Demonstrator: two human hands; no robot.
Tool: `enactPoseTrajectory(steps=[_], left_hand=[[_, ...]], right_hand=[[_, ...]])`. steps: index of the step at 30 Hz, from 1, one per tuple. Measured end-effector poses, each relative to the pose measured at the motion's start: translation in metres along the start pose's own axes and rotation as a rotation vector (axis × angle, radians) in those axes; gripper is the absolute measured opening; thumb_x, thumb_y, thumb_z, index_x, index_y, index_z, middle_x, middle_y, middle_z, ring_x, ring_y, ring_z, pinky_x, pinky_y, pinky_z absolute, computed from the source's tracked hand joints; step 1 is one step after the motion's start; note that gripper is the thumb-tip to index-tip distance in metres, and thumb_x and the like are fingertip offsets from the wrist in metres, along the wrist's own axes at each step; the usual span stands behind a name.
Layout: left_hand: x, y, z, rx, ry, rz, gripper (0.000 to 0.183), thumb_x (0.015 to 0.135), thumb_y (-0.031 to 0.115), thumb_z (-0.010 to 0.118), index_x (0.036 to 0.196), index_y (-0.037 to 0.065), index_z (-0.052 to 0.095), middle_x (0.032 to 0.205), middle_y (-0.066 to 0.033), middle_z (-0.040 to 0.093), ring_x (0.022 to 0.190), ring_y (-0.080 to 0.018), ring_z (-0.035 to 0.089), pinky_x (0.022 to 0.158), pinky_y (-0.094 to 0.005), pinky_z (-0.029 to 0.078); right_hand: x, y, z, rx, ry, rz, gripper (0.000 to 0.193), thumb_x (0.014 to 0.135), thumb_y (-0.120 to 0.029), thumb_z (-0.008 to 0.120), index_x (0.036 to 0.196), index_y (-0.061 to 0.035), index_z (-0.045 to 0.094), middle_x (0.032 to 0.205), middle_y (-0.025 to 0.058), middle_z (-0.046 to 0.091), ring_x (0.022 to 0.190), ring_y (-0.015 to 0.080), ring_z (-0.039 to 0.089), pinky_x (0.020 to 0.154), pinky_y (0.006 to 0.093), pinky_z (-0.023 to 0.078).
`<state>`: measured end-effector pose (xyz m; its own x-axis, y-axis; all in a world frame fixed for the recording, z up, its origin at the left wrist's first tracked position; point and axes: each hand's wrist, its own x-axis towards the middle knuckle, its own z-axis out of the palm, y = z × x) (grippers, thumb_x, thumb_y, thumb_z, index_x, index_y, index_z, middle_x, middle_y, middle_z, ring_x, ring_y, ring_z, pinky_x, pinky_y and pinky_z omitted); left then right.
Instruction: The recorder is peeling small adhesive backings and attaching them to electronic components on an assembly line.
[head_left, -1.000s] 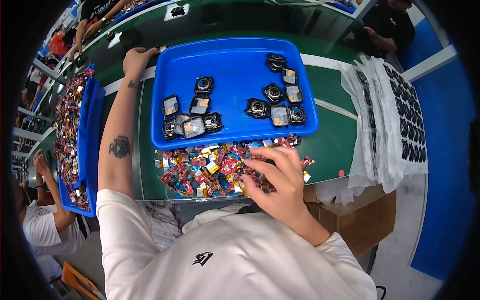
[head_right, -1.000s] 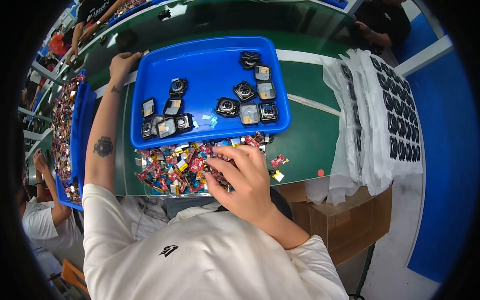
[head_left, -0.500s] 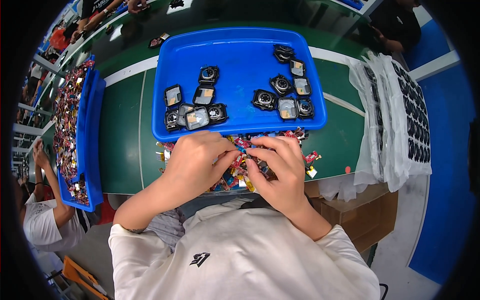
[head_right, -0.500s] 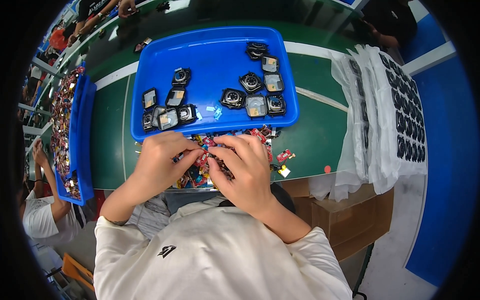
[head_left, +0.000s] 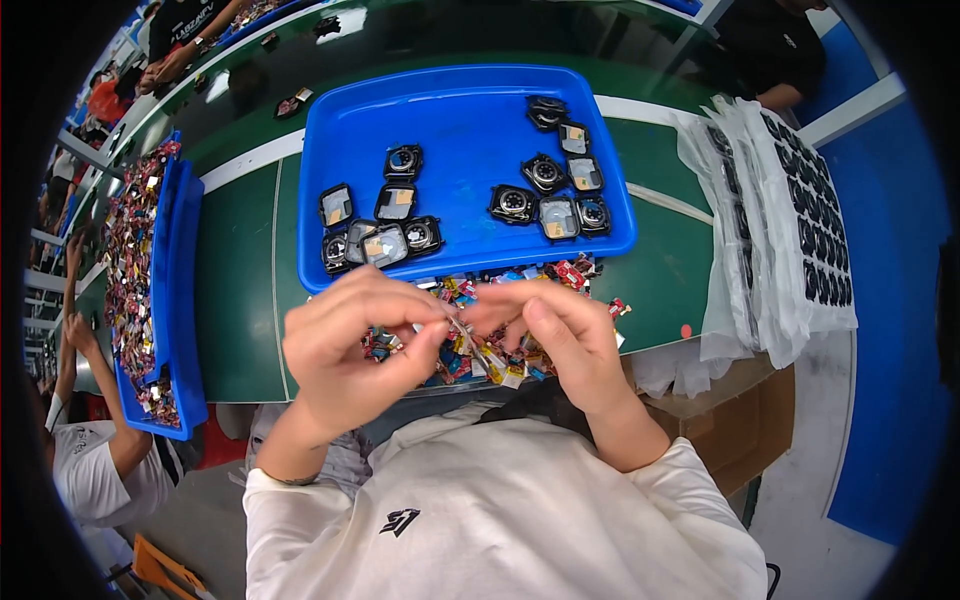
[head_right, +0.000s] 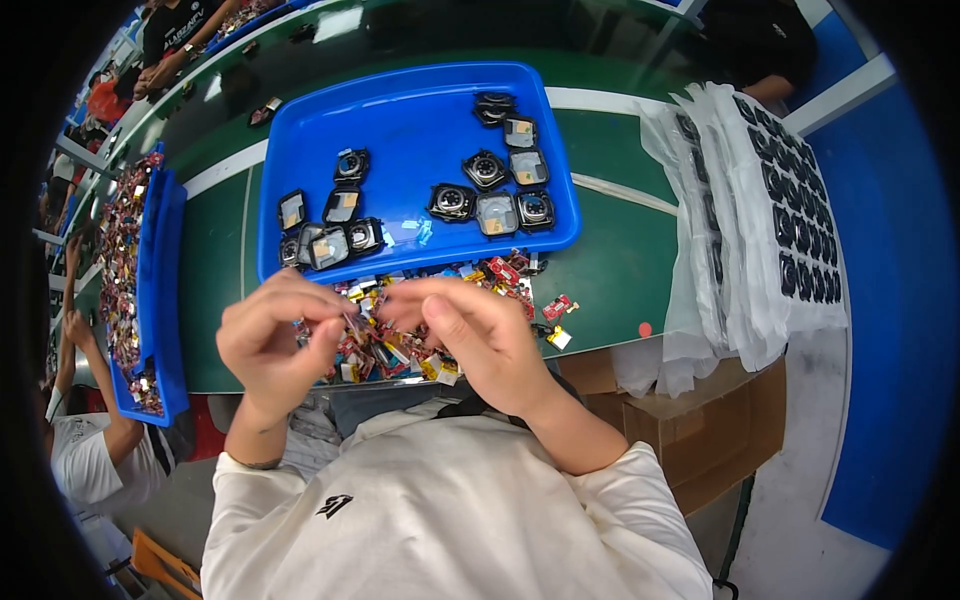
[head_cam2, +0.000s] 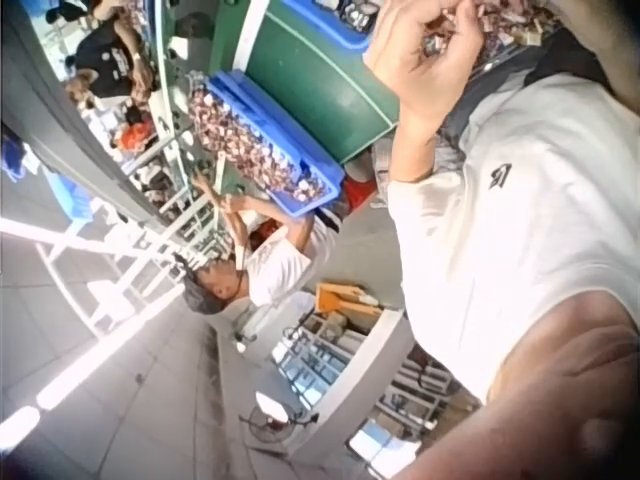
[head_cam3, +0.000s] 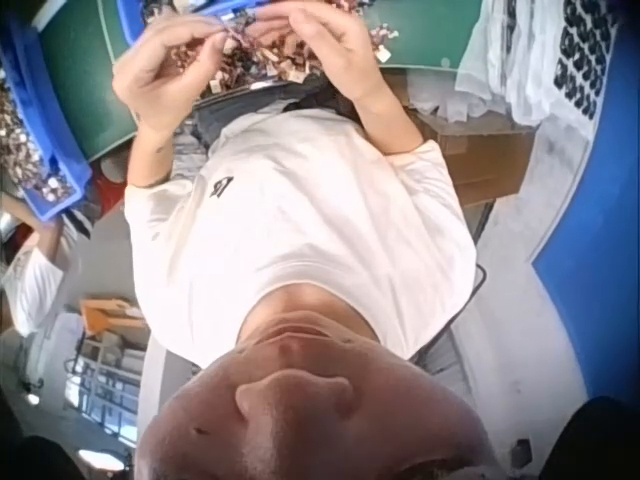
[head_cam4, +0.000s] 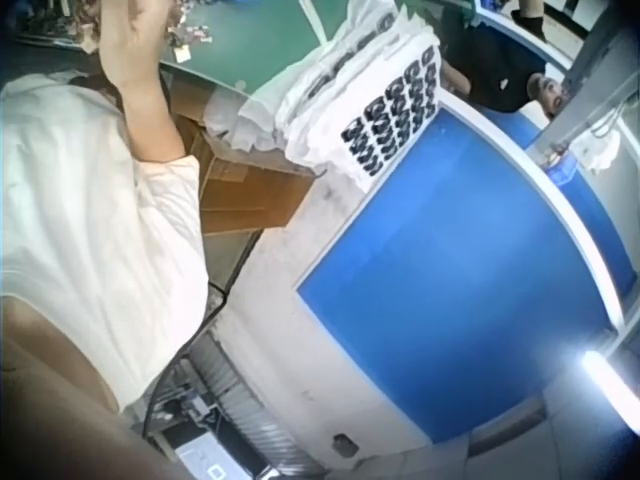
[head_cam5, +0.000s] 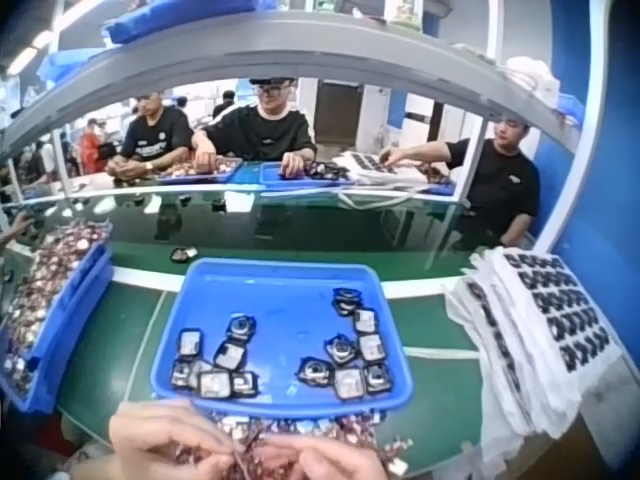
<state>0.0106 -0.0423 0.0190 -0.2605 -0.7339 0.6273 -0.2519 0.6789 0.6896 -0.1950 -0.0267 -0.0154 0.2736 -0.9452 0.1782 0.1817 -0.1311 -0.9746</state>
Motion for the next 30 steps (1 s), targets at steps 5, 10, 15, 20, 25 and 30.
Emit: enactPoseTrajectory(steps=[5, 10, 15, 20, 25, 30], left_hand=[[-0.014, 0.001, 0.01, -0.012, 0.028, 0.081, 0.017, 0.066, -0.007, 0.072, 0.081, -0.001, 0.066, 0.09, -0.0145, 0.071, 0.066, -0.0175, 0.063, 0.059, -0.026, 0.046], [-0.033, 0.002, 0.013, -0.183, 0.027, -0.202, 0.013, 0.07, -0.006, 0.07, 0.08, 0.0, 0.065, 0.097, -0.0171, 0.07, 0.069, -0.0131, 0.061, 0.058, -0.0226, 0.044], [-0.045, 0.003, 0.022, -0.311, 0.167, -0.361, 0.009, 0.076, -0.007, 0.068, 0.082, -0.003, 0.064, 0.098, -0.015, 0.07, 0.068, -0.0075, 0.056, 0.057, -0.0196, 0.043], [-0.038, 0.002, 0.02, -0.439, 0.143, -0.481, 0.01, 0.077, -0.005, 0.071, 0.084, -0.004, 0.064, 0.091, -0.0097, 0.068, 0.066, -0.0062, 0.053, 0.058, -0.0191, 0.042], [-0.042, 0.002, 0.006, -0.537, 0.376, -0.591, 0.009, 0.084, -0.004, 0.066, 0.09, -0.004, 0.059, 0.086, -0.0076, 0.064, 0.071, -0.0094, 0.06, 0.064, -0.0213, 0.05], [-0.057, 0.004, -0.011, -0.529, 0.414, -0.527, 0.011, 0.084, -0.001, 0.066, 0.088, -0.003, 0.056, 0.087, -0.0085, 0.061, 0.072, -0.0125, 0.063, 0.066, -0.0241, 0.053]], right_hand=[[-0.012, 0.005, 0.005, 0.406, -0.132, 0.309, 0.018, 0.094, -0.009, 0.058, 0.105, 0.0045, 0.061, 0.098, 0.0135, 0.067, 0.088, 0.0163, 0.064, 0.071, 0.0279, 0.05], [-0.013, 0.003, 0.009, 0.322, -0.02, 0.164, 0.007, 0.087, -0.002, 0.063, 0.091, 0.0037, 0.063, 0.094, 0.0143, 0.066, 0.085, 0.0168, 0.063, 0.071, 0.0263, 0.051], [-0.013, 0.005, 0.014, -0.062, 0.058, -0.028, 0.008, 0.083, 0.008, 0.063, 0.091, 0.0061, 0.06, 0.094, 0.0179, 0.067, 0.084, 0.0171, 0.065, 0.072, 0.0262, 0.053], [-0.013, 0.008, 0.014, 0.011, 0.082, 0.047, 0.015, 0.08, -0.004, 0.073, 0.09, 0.001, 0.064, 0.093, 0.0105, 0.069, 0.075, 0.0117, 0.063, 0.065, 0.0244, 0.05], [-0.037, 0.033, -0.014, -0.779, -0.242, -0.912, 0.045, 0.07, -0.025, 0.08, 0.107, -0.0067, 0.061, 0.105, 0.0099, 0.066, 0.086, 0.0227, 0.064, 0.072, 0.0349, 0.052], [-0.078, 0.073, -0.021, -0.79, -0.607, -0.364, 0.035, 0.081, -0.019, 0.069, 0.113, -0.0082, 0.059, 0.087, 0.0132, 0.068, 0.067, 0.0243, 0.066, 0.046, 0.0339, 0.05]])
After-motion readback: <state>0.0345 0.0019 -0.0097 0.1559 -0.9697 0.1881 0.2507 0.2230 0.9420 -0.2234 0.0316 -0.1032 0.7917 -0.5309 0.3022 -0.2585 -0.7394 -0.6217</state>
